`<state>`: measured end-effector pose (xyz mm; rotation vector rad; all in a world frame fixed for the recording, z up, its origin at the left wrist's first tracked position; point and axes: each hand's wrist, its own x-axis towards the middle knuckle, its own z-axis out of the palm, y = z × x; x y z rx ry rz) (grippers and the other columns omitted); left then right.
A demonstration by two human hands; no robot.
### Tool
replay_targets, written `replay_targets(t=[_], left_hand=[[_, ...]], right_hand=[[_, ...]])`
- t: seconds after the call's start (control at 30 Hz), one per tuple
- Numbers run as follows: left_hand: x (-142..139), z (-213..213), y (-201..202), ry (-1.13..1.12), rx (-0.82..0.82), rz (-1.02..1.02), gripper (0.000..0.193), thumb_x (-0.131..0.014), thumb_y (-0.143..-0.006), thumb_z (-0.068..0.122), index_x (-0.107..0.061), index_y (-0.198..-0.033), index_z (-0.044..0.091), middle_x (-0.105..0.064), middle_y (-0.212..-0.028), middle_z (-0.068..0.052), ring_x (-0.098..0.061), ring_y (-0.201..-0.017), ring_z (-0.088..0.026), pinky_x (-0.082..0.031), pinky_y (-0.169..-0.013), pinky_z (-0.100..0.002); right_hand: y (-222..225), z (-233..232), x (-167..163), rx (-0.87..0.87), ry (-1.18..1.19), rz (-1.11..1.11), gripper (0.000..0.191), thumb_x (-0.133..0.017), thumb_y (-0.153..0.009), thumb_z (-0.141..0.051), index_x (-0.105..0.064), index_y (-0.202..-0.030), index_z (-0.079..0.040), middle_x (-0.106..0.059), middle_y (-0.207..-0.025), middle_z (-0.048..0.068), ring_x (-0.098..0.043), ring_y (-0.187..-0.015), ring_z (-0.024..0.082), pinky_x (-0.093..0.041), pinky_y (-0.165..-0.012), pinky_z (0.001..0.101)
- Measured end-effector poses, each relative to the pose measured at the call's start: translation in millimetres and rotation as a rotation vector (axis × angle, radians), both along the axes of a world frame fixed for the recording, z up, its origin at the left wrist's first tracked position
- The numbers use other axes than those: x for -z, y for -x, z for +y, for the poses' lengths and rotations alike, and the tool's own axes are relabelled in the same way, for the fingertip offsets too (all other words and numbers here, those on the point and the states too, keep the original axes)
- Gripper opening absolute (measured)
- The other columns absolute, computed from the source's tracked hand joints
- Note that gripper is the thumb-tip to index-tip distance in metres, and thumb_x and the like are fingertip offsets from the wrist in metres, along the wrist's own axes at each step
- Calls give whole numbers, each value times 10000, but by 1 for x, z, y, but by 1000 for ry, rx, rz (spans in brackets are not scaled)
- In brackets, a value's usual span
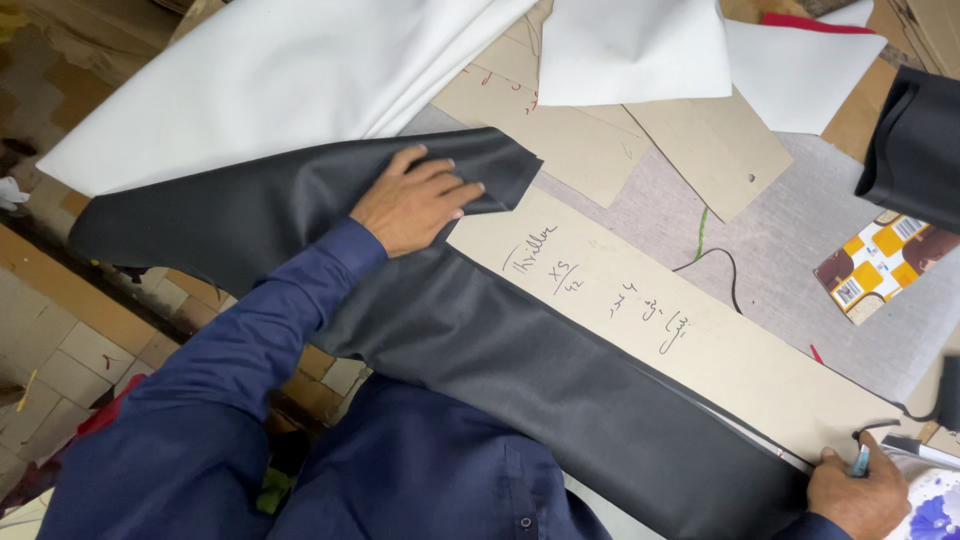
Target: The person uses a cardboard template to mark and cut a large sheet of black fabric with a rotary cutter. They align the template, trace the outline, and cut along the marked lines to produce shaped fabric pieces.
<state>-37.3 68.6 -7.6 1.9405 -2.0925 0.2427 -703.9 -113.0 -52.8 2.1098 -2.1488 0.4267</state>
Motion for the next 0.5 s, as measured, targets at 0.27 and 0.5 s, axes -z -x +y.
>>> replay_targets(t=[0.27, 0.5], left_hand=[[21, 7, -47, -93, -9, -6, 538, -584, -956, 441, -536, -1447, 226, -617, -1238, -36, -490, -1393, -294, -260, -1211, -604], [22, 11, -94, 153, -330, -184, 247, -620, -1095, 124, -652, -1280, 284, -519, -1403, -40, -465, -1370, -293, -359, -1136, -460]], right_hand=[[-10, 14, 25, -100, 14, -38, 754, -913, -859, -495, -698, -1391, -5, -478, -1523, 378, -441, -1435, 538, -481, -1014, 594], [-38, 20, 23, -136, 30, 60, 783, -890, -830, -596, -731, -1387, -69, -435, -1584, 325, -380, -1497, 530, -443, -1119, 637]])
